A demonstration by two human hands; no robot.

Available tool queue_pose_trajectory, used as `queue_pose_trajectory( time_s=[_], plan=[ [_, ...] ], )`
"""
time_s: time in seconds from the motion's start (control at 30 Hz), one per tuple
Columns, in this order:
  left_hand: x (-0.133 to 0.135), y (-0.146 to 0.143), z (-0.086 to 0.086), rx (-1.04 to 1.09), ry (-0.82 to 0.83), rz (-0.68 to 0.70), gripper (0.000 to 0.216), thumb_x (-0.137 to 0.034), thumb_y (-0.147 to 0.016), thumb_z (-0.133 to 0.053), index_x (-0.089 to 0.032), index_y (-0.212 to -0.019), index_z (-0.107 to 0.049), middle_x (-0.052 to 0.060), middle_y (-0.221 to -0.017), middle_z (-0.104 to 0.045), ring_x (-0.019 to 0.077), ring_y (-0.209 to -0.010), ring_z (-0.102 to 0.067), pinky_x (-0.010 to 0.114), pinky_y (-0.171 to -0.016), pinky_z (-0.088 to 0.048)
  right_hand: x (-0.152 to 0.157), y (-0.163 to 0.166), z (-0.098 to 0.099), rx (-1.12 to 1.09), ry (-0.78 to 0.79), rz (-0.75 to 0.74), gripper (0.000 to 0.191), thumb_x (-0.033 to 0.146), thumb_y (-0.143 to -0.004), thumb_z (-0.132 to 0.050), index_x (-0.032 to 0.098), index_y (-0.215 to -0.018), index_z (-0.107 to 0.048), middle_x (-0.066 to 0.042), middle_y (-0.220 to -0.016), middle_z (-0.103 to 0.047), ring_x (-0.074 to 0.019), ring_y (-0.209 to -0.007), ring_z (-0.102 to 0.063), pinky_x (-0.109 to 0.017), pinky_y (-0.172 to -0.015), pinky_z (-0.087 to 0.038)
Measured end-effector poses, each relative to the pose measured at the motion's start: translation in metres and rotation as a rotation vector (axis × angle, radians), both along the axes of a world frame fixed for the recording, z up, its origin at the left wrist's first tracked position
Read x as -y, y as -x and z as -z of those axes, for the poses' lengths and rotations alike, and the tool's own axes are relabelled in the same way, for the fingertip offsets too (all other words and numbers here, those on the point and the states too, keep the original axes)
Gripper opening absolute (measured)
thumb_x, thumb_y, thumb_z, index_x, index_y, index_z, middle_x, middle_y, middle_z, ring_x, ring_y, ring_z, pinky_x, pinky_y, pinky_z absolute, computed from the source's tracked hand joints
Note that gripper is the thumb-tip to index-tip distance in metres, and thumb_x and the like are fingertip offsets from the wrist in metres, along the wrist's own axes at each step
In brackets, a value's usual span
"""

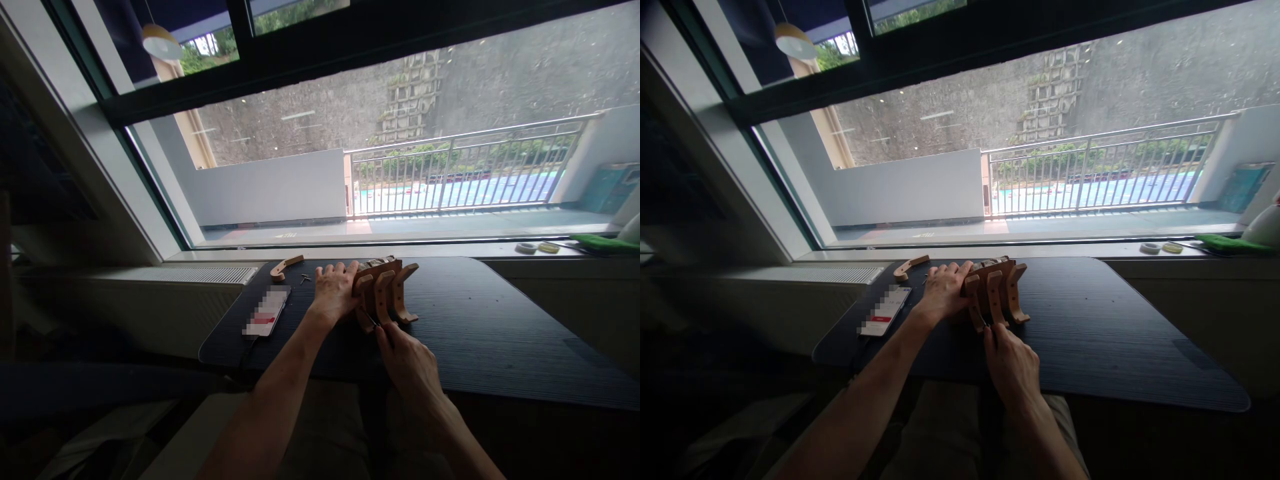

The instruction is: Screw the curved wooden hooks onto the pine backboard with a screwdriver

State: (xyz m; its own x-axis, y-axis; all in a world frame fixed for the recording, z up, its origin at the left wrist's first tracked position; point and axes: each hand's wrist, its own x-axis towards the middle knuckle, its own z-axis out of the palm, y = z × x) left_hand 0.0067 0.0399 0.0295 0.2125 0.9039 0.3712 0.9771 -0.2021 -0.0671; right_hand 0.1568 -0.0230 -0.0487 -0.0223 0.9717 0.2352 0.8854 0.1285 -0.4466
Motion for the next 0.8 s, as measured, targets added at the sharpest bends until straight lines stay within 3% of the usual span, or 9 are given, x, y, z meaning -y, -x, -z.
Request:
queue_pose_trajectory(
  time_s=[0.13,0.23,0.4,0.53,0.67,0.8],
  plan=[
    [0.001,-0.001,-0.002,0.002,0.017,-0.017,0.070,-0.053,-0.070,-0.062,-0.028,-0.130,-0.037,0.008,-0.111,-0.055,0.0290,-0.102,-0.050,0.043,-0.090,-0.034,0.004,-0.006,0.002,-0.034,-0.054,-0.106,0.028,0.028,-0.088,-0.042,0.023,-0.111,-0.057,-0.004,-0.112,-0.061,-0.0203,-0.084,-0.063,-0.028,-0.061,-0.042],
    [0.001,0.000,-0.002,0.001,0.007,-0.012,0.070,-0.052,-0.070,-0.063,-0.029,-0.130,-0.037,0.008,-0.111,-0.056,0.0289,-0.101,-0.050,0.043,-0.090,-0.034,0.007,-0.012,0.012,-0.096,-0.134,-0.174,0.049,0.018,-0.079,-0.047,0.013,-0.128,-0.045,-0.011,-0.123,-0.054,-0.0207,-0.093,-0.062,-0.029,-0.070,-0.048],
    [0.000,0.000,0.000,-0.004,0.000,-0.005,0.069,-0.053,-0.070,-0.061,-0.028,-0.130,-0.037,0.008,-0.109,-0.056,0.0288,-0.100,-0.050,0.044,-0.089,-0.034,0.011,-0.018,0.022,-0.157,-0.406,-0.205,0.033,0.019,-0.088,-0.039,0.016,-0.118,-0.051,-0.008,-0.118,-0.058,-0.0187,-0.099,-0.061,-0.028,-0.077,-0.049],
    [-0.001,0.000,-0.001,-0.008,0.015,-0.014,0.069,-0.052,-0.071,-0.061,-0.029,-0.130,-0.036,0.008,-0.111,-0.055,0.0288,-0.101,-0.049,0.043,-0.090,-0.033,0.011,-0.020,0.024,-0.027,-0.541,-0.189,0.031,0.020,-0.092,-0.036,0.016,-0.117,-0.054,-0.007,-0.113,-0.062,-0.0174,-0.088,-0.065,-0.026,-0.069,-0.049],
    [0.000,-0.001,-0.002,-0.003,0.031,-0.020,0.069,-0.054,-0.072,-0.059,-0.029,-0.132,-0.035,0.008,-0.113,-0.054,0.0285,-0.103,-0.049,0.043,-0.091,-0.033,0.011,-0.019,0.027,0.044,-0.552,-0.142,0.032,0.019,-0.093,-0.035,0.016,-0.117,-0.056,-0.006,-0.109,-0.065,-0.0159,-0.078,-0.066,-0.024,-0.060,-0.046],
    [0.001,-0.001,-0.003,0.003,0.021,-0.017,0.069,-0.053,-0.071,-0.061,-0.029,-0.131,-0.037,0.008,-0.112,-0.055,0.0285,-0.102,-0.049,0.043,-0.091,-0.034,0.012,-0.018,0.025,-0.035,-0.419,-0.102,0.033,0.026,-0.094,-0.036,0.017,-0.117,-0.057,-0.006,-0.111,-0.065,-0.0178,-0.082,-0.067,-0.025,-0.062,-0.047]
  ],
)
